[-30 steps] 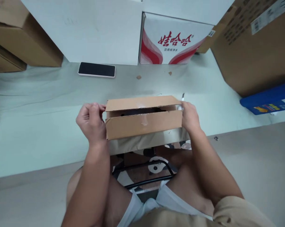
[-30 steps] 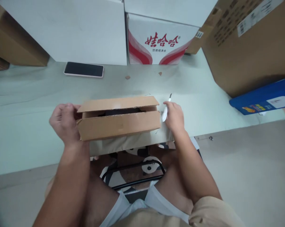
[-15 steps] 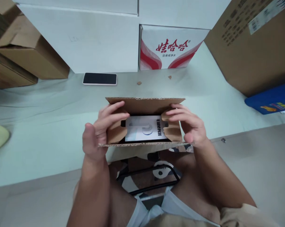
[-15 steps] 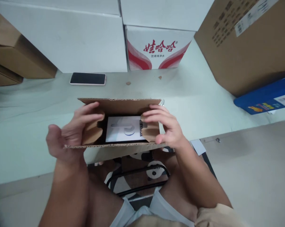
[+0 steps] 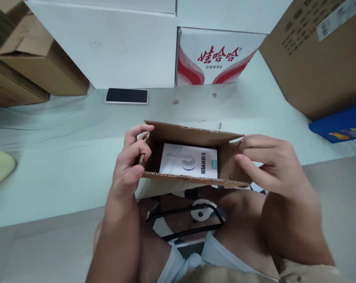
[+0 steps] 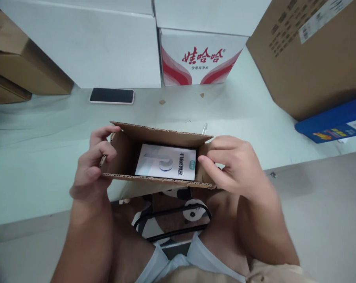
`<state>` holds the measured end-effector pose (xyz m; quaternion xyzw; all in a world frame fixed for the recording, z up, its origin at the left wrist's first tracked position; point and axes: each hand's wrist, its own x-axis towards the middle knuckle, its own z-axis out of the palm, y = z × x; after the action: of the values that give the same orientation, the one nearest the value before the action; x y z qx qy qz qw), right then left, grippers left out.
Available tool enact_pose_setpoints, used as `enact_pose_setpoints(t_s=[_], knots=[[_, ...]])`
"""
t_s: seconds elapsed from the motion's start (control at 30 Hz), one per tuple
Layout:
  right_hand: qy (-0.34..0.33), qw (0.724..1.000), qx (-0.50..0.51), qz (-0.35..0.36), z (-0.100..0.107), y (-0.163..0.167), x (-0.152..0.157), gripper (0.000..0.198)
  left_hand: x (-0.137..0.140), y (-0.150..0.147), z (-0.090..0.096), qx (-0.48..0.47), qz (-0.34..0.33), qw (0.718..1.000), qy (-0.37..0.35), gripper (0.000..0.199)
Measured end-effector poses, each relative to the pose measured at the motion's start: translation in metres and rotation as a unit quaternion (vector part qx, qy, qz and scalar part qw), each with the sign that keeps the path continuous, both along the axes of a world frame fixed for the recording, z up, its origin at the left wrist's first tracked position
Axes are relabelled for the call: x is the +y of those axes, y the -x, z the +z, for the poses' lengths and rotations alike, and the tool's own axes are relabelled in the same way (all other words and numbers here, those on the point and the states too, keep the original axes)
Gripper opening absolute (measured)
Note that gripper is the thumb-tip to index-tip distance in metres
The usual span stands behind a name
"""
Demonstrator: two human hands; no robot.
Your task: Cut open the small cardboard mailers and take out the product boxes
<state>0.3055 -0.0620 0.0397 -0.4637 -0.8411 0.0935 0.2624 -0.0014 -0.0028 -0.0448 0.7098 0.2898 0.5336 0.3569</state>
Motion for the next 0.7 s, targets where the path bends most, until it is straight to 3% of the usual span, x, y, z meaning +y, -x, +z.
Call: enact_pose_setpoints(t_s=[0.13,0.3,0.43,0.53,0.7], knots=[[0.138,0.971,-0.181,-0.074,0.018,0.006,-0.011,0.043,0.002,-0.001,-0.001,-0.007,-0.006,1.0,-0.016,0.049],[0.218,0.907,-0.335,-0.136,0.01,0.026,-0.001,0.032,-0.004,-0.007,0.006,-0.028,0.002,1.0,0.001,0.052],[0.259,0.856,-0.405,-0.191,0.008,0.043,0.002,0.047,-0.006,-0.013,0.011,-0.029,-0.015,0.999,-0.013,0.051],[0.25,0.845,-0.429,-0.198,0.009,0.051,-0.002,0.054,-0.005,-0.015,0.013,-0.029,-0.028,0.999,-0.016,0.048],[0.235,0.856,-0.428,-0.169,0.008,0.055,-0.007,0.046,-0.002,-0.014,0.01,-0.021,-0.035,0.999,-0.016,0.046]])
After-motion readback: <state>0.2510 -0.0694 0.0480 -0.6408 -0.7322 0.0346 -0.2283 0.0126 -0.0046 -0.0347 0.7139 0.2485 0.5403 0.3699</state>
